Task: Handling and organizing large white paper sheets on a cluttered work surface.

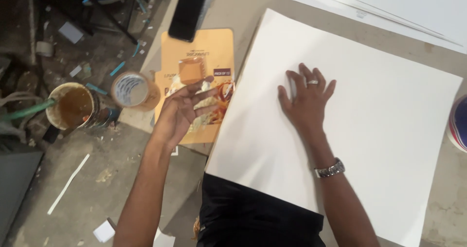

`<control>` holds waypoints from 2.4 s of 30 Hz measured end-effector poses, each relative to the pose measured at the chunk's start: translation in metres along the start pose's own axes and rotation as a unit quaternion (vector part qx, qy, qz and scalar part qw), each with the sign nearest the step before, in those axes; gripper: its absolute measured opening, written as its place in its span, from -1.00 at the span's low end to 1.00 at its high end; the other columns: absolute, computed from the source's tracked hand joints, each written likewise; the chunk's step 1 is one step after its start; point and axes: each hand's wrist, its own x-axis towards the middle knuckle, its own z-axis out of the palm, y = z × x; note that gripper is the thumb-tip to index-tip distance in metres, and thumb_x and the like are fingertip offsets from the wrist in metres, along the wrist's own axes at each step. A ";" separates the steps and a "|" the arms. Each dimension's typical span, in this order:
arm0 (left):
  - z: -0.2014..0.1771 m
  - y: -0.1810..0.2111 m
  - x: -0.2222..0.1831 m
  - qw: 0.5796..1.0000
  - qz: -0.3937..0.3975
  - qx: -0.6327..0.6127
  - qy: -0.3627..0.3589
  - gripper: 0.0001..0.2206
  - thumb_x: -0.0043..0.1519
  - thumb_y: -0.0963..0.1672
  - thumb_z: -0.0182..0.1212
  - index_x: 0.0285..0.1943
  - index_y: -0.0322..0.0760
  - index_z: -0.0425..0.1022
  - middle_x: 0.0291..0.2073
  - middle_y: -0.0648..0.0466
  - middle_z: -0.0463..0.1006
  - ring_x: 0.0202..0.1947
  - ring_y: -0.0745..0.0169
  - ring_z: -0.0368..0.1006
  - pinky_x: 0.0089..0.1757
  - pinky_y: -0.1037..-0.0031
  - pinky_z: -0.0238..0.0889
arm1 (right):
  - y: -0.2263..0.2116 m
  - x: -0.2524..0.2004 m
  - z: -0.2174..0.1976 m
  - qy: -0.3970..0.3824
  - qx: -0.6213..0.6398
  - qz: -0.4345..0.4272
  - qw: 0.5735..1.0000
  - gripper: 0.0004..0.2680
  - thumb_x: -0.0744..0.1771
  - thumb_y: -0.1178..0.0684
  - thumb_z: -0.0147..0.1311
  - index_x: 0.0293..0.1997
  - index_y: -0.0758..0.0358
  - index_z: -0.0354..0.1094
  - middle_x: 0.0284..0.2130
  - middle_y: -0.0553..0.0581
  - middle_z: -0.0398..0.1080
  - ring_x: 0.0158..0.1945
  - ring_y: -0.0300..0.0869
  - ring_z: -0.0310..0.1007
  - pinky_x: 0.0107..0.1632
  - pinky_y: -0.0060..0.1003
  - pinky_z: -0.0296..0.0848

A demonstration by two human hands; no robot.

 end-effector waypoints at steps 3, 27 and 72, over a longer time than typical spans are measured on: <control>0.019 0.010 0.042 0.996 -0.015 0.090 0.005 -0.60 0.25 -0.22 -0.07 0.29 -0.52 0.34 0.42 -0.18 0.30 0.42 -0.19 0.24 0.22 -0.07 0.33 | 0.002 0.001 0.000 -0.010 0.000 0.005 1.000 -0.65 0.36 -0.19 0.14 0.25 0.06 0.35 0.33 0.23 0.25 0.45 0.21 0.00 0.36 0.56 -0.27; 0.002 -0.053 0.274 0.927 -0.002 0.374 -0.010 -0.69 0.23 -0.27 0.12 0.16 -0.49 0.51 0.37 -0.09 0.41 -0.18 0.44 0.51 -0.21 0.54 0.49 | 0.000 0.005 -0.008 -0.033 0.013 0.027 0.999 -0.64 0.32 -0.19 0.23 0.21 0.01 0.38 0.35 0.10 0.21 0.45 0.13 -0.01 0.38 0.56 -0.24; -0.011 -0.058 0.298 0.921 0.015 0.388 -0.020 -0.77 0.21 -0.23 0.14 -0.02 -0.44 0.64 0.46 -0.22 0.23 -0.23 0.28 0.58 -0.31 0.51 0.52 | -0.002 0.006 -0.011 -0.045 0.018 0.035 0.998 -0.65 0.33 -0.18 0.23 0.21 0.03 0.39 0.36 0.09 0.21 0.46 0.11 -0.04 0.39 0.56 -0.27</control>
